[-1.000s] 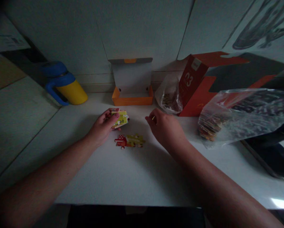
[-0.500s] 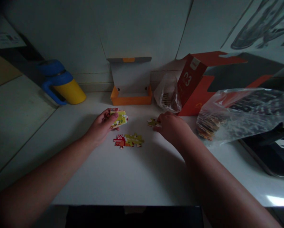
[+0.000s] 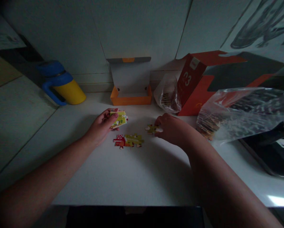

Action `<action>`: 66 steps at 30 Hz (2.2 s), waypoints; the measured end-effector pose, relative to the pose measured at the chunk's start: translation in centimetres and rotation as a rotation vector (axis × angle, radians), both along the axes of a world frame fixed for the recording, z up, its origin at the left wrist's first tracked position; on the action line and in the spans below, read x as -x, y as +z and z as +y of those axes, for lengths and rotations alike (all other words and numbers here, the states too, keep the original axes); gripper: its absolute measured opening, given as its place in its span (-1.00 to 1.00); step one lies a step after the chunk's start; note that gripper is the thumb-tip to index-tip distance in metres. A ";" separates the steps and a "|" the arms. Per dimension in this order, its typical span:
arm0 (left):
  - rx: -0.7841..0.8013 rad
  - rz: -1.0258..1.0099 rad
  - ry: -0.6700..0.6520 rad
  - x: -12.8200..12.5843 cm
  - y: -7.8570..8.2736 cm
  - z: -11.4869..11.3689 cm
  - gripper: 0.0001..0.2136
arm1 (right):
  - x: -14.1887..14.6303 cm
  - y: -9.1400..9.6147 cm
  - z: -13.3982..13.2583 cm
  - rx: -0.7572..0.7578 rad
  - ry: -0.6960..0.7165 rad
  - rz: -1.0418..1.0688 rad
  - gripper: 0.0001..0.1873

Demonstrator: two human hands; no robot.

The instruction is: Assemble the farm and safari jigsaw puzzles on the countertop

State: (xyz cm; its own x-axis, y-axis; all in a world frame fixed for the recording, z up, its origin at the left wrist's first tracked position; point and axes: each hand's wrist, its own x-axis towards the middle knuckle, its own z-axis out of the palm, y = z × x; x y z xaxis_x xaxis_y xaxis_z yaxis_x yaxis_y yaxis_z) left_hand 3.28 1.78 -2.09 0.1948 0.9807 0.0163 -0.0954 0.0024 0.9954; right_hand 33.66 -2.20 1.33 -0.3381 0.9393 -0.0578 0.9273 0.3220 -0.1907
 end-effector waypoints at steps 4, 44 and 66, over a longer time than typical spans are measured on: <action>-0.022 0.017 -0.023 0.0 -0.1 0.0 -0.56 | 1.8 0.8 -0.7 -0.149 -0.003 0.156 -0.60; 0.021 -0.027 0.079 -0.6 0.9 -0.2 -0.52 | 7.8 -1.1 -2.3 0.442 0.001 0.842 -0.80; 0.056 -0.071 0.094 -0.4 1.1 -0.2 -0.57 | 4.3 -2.6 1.0 0.170 -0.330 0.906 -0.67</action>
